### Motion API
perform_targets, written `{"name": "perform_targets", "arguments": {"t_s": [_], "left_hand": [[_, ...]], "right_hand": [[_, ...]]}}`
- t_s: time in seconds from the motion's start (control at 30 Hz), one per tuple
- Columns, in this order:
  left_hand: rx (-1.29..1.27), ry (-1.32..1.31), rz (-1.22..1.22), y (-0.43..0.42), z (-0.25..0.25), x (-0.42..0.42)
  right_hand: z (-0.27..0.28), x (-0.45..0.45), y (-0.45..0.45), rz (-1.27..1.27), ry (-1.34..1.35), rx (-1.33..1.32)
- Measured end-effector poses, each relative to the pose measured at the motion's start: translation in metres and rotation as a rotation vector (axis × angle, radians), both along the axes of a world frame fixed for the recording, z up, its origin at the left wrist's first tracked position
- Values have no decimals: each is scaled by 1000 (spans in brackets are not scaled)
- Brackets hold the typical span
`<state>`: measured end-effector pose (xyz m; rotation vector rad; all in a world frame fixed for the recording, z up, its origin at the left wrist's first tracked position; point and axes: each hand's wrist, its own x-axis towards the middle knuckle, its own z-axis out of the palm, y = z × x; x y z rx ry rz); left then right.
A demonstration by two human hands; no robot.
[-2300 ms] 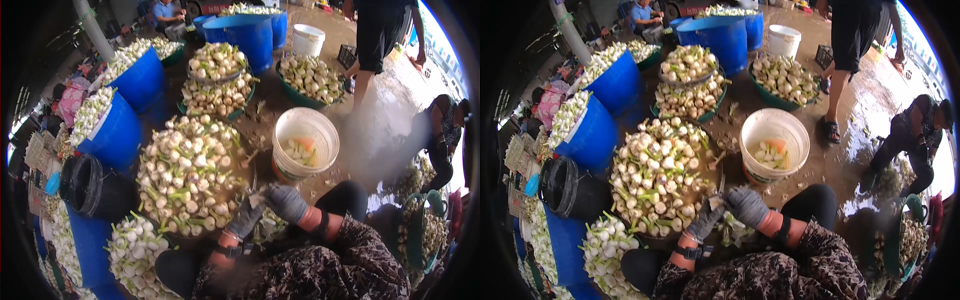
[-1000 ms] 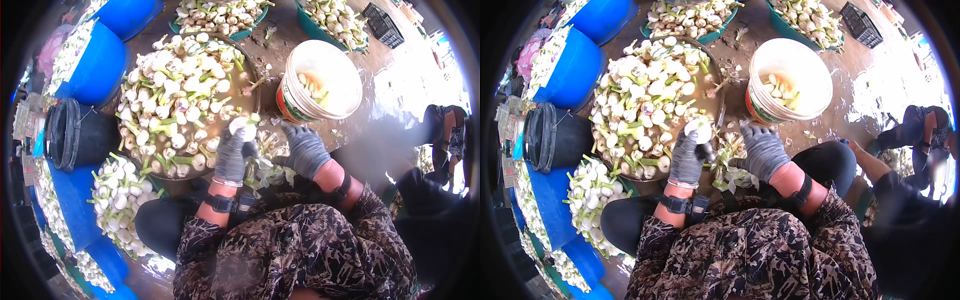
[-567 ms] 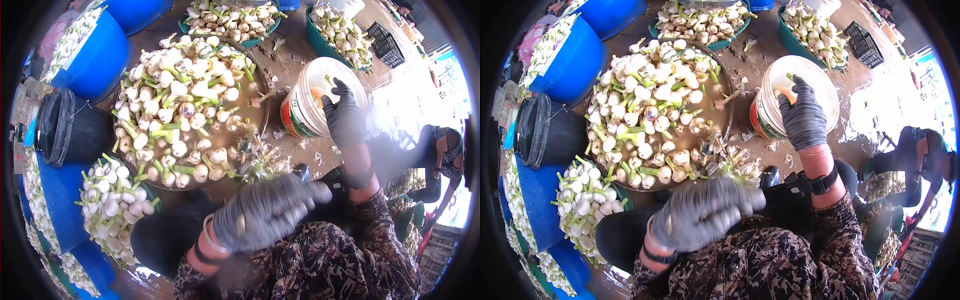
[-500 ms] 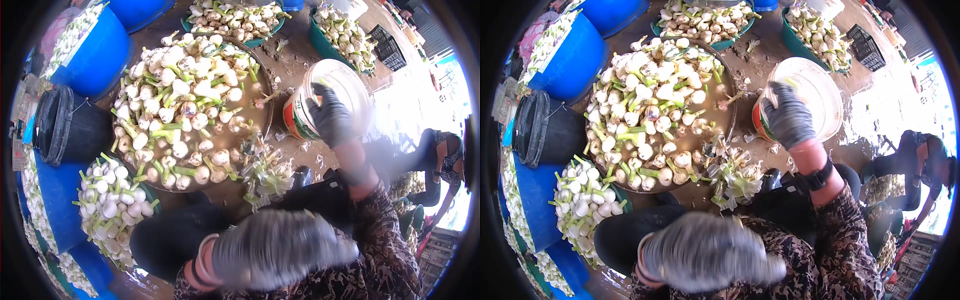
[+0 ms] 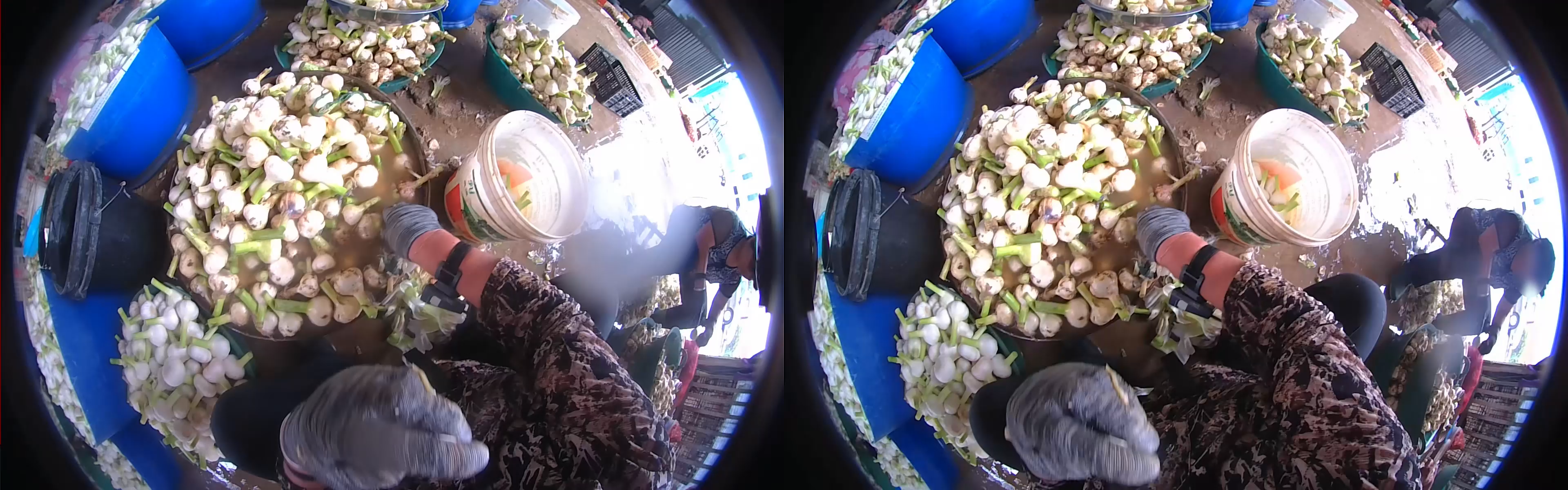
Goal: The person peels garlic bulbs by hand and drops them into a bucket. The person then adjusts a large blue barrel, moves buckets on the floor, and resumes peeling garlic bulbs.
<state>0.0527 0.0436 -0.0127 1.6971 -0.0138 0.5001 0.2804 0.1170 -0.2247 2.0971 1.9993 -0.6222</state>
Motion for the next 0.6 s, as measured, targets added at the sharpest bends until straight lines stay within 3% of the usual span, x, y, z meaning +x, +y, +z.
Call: {"name": "perform_targets", "arguments": {"t_s": [0.1,0.17,0.23,0.27,0.3,0.37,0.4,0.43,0.5,0.53,0.57,0.6], "left_hand": [[-75,-130,425,-3,-27,11],[-604,21,577,-14,-42,24],[-677,145,698,-8,-68,34],[-670,144,701,-5,-83,38],[-809,169,719,-2,-100,42],[-940,202,734,3,-118,51],[-1094,176,680,5,-123,58],[-1248,150,621,5,-131,65],[-1202,80,568,1,-142,78],[-1339,-6,476,-1,-138,82],[-1473,-92,381,-3,-136,86],[-1431,-156,327,-2,-135,86]], "right_hand": [[-27,23,-2,-27,103,146],[-27,41,-7,-171,317,407],[4,50,-18,-345,588,489],[-4,59,-21,-315,784,603],[15,64,-27,-312,788,610],[70,66,-52,-598,1279,149],[73,67,-62,-618,1442,127],[75,66,-73,-620,1447,134],[81,64,-89,-588,1663,14],[85,65,-95,-580,1777,-94],[87,61,-98,-553,1639,-33],[84,59,-99,-513,1562,93]]}}
